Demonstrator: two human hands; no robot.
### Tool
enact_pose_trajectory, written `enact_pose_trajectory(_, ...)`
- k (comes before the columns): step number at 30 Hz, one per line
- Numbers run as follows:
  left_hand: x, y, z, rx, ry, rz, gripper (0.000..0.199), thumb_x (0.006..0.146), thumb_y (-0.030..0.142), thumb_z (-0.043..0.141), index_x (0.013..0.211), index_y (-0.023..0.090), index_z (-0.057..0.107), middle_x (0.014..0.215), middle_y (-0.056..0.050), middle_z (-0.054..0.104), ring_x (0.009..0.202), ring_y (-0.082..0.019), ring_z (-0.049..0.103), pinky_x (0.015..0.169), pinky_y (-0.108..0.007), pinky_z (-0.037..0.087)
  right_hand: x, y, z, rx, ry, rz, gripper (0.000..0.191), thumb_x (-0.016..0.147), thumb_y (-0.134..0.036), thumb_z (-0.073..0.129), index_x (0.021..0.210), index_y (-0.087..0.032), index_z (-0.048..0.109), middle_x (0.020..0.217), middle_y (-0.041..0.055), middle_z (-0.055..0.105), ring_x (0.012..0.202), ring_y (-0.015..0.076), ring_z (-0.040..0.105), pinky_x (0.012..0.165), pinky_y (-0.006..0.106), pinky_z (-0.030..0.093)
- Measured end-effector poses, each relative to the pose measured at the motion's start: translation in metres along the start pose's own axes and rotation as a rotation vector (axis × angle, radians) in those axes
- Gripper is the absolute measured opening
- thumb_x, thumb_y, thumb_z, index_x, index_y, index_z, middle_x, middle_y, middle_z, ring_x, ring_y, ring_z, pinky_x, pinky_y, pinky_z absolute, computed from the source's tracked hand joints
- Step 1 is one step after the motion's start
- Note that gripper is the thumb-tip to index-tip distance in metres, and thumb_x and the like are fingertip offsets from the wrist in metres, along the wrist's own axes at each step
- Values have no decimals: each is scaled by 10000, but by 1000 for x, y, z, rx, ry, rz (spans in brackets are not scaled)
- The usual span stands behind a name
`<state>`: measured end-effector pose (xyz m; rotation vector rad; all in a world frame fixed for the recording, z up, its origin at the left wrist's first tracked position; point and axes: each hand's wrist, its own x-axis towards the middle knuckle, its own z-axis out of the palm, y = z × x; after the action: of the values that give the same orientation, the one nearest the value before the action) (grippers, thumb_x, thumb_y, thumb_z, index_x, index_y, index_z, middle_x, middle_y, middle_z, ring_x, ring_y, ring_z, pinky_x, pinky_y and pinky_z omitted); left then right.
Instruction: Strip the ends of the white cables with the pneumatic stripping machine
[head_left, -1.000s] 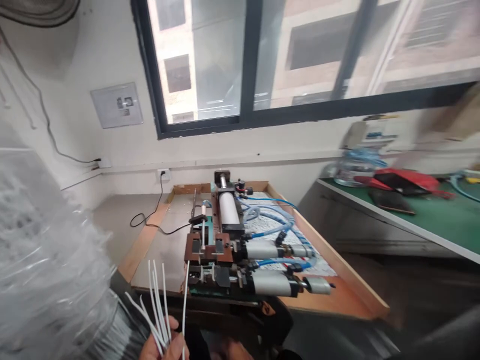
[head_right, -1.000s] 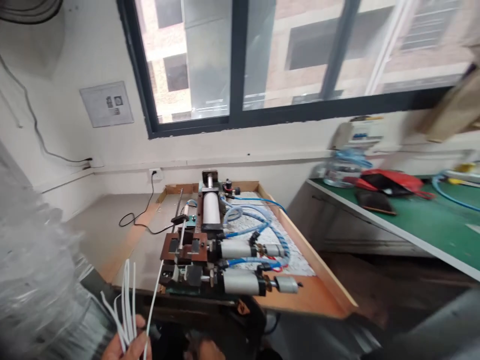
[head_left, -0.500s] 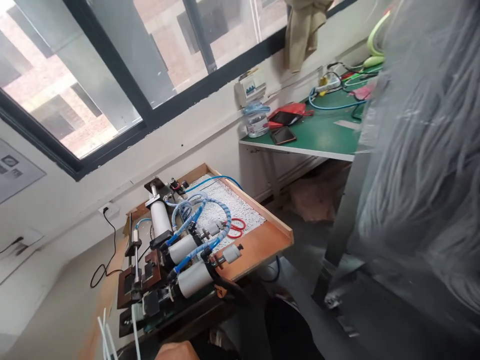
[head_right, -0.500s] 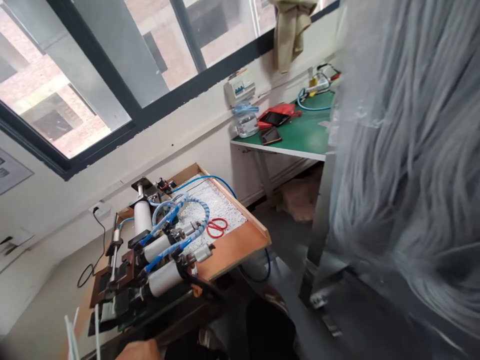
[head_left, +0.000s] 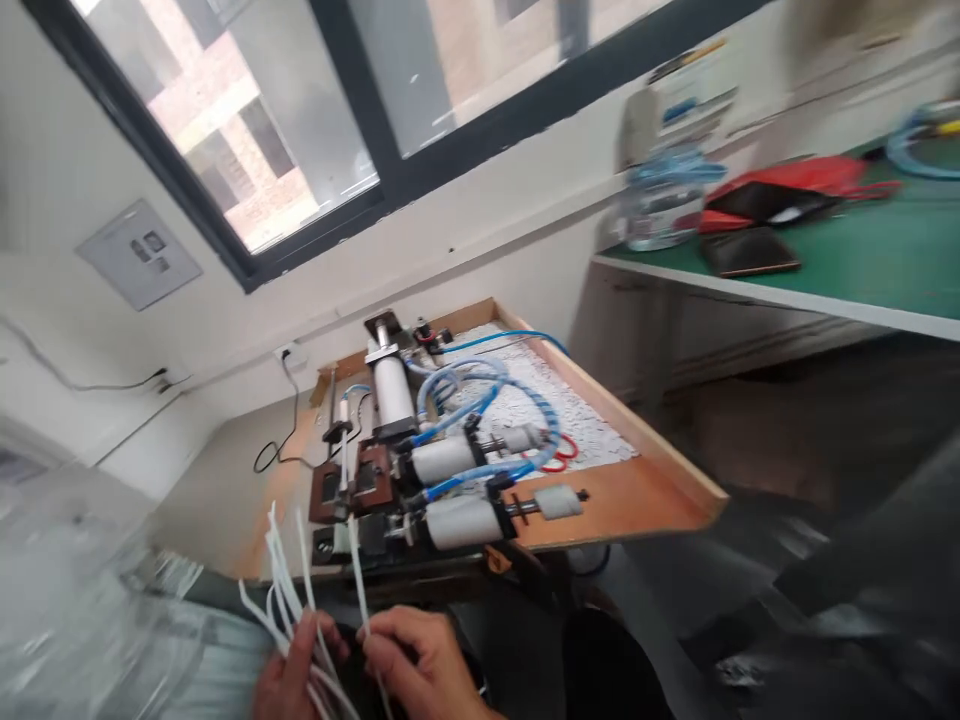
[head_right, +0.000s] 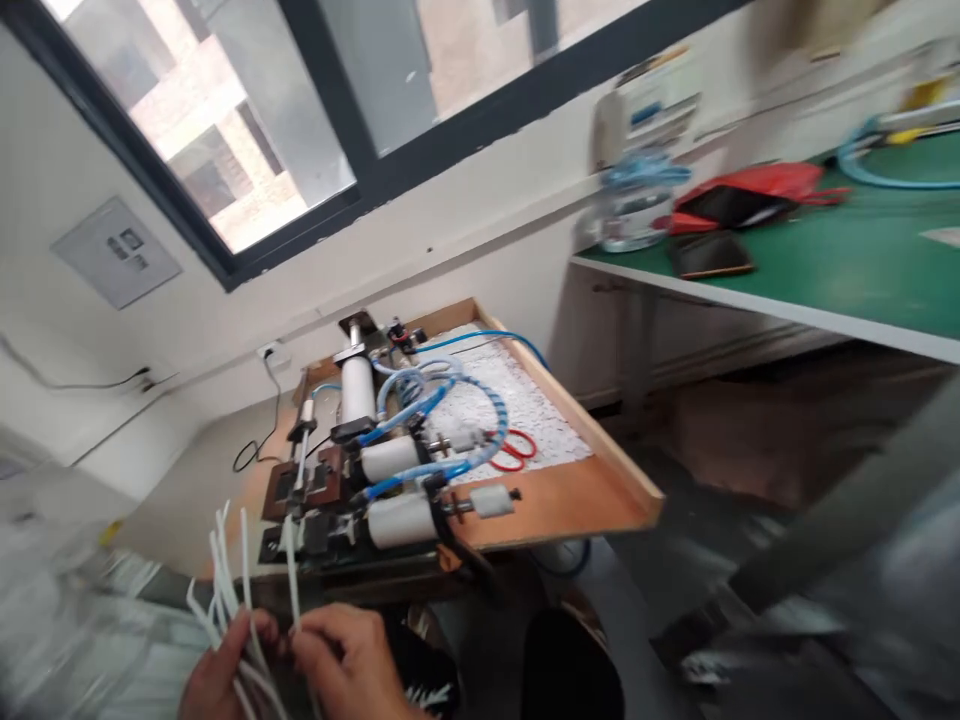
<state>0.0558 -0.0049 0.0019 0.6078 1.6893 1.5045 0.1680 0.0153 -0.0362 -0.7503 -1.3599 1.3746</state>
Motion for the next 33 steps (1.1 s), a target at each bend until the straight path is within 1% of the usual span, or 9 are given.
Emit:
enact_pose_trajectory(2, 6, -1, -12, -69, -51, -54, 324, 533, 460, 658, 513, 153, 557, 441, 7, 524, 444, -128, 489, 467, -243, 395, 2, -2, 4, 1, 0, 62, 307, 777, -354, 452, 668, -141, 644, 612, 33, 558, 602, 122, 496, 572, 199, 364)
enact_pose_trajectory(5, 14, -2, -23, -154, -106, -87, 301, 577, 424, 646, 545, 138, 560, 456, 15, 512, 450, -99, 471, 487, -214, 382, 6, 4, 13, 17, 23, 135, 307, 776, -388, 460, 743, -138, 635, 625, 36, 542, 579, 119, 463, 532, 205, 348)
enact_pose_trajectory(9, 23, 1, -28, -212, -71, -68, 272, 578, 396, 655, 595, 133, 587, 482, 17, 511, 458, -87, 456, 492, -202, 373, 12, 12, 25, 119, 61, 210, 317, 749, -412, 500, 821, -135, 636, 591, 22, 510, 537, 104, 415, 503, 207, 323)
enact_pose_trajectory(14, 30, 3, -33, -260, -94, -48, 249, 600, 371, 647, 631, 130, 596, 503, 17, 508, 472, -87, 454, 506, -210, 372, 19, 10, 36, 269, 138, 352, 363, 677, -458, 568, 786, -117, 627, 540, -11, 445, 471, 64, 340, 445, 187, 261)
enact_pose_trajectory(18, 32, 1, -34, -246, -103, -45, 237, 624, 358, 630, 617, 125, 586, 494, 15, 501, 469, -88, 444, 504, -215, 365, 23, 7, 38, 360, 189, 429, 385, 627, -469, 611, 751, -105, 618, 518, -26, 426, 438, 39, 303, 421, 173, 220)
enact_pose_trajectory(23, 32, 3, -31, -248, -114, -55, 214, 643, 329, 619, 583, 133, 559, 495, 20, 494, 473, -85, 436, 509, -210, 358, 29, 6, 37, 442, 168, 478, 354, 627, -441, 623, 718, -99, 611, 505, -37, 399, 424, 29, 280, 412, 170, 188)
enact_pose_trajectory(29, 30, 0, -30, -236, -158, -51, 211, 679, 307, 596, 574, 142, 517, 490, 33, 474, 475, -73, 422, 507, -200, 347, 33, 7, 37, 478, 136, 464, 317, 671, -412, 598, 732, -101, 610, 504, -37, 404, 430, 36, 288, 423, 174, 206)
enact_pose_trajectory(31, 29, -3, -31, -212, -178, -39, 224, 697, 304, 580, 568, 147, 489, 484, 38, 468, 471, -68, 417, 510, -197, 345, 34, 7, 38, 522, 98, 489, 320, 682, -415, 587, 777, -110, 615, 511, -41, 401, 437, 38, 292, 431, 173, 218)
enact_pose_trajectory(33, 26, -6, -31, -184, -202, -34, 194, 708, 307, 569, 619, 150, 499, 477, 42, 472, 463, -67, 415, 504, -197, 342, 34, 5, 41, 564, 30, 504, 316, 699, -415, 571, 813, -123, 616, 499, -50, 378, 447, 41, 296, 446, 172, 236)
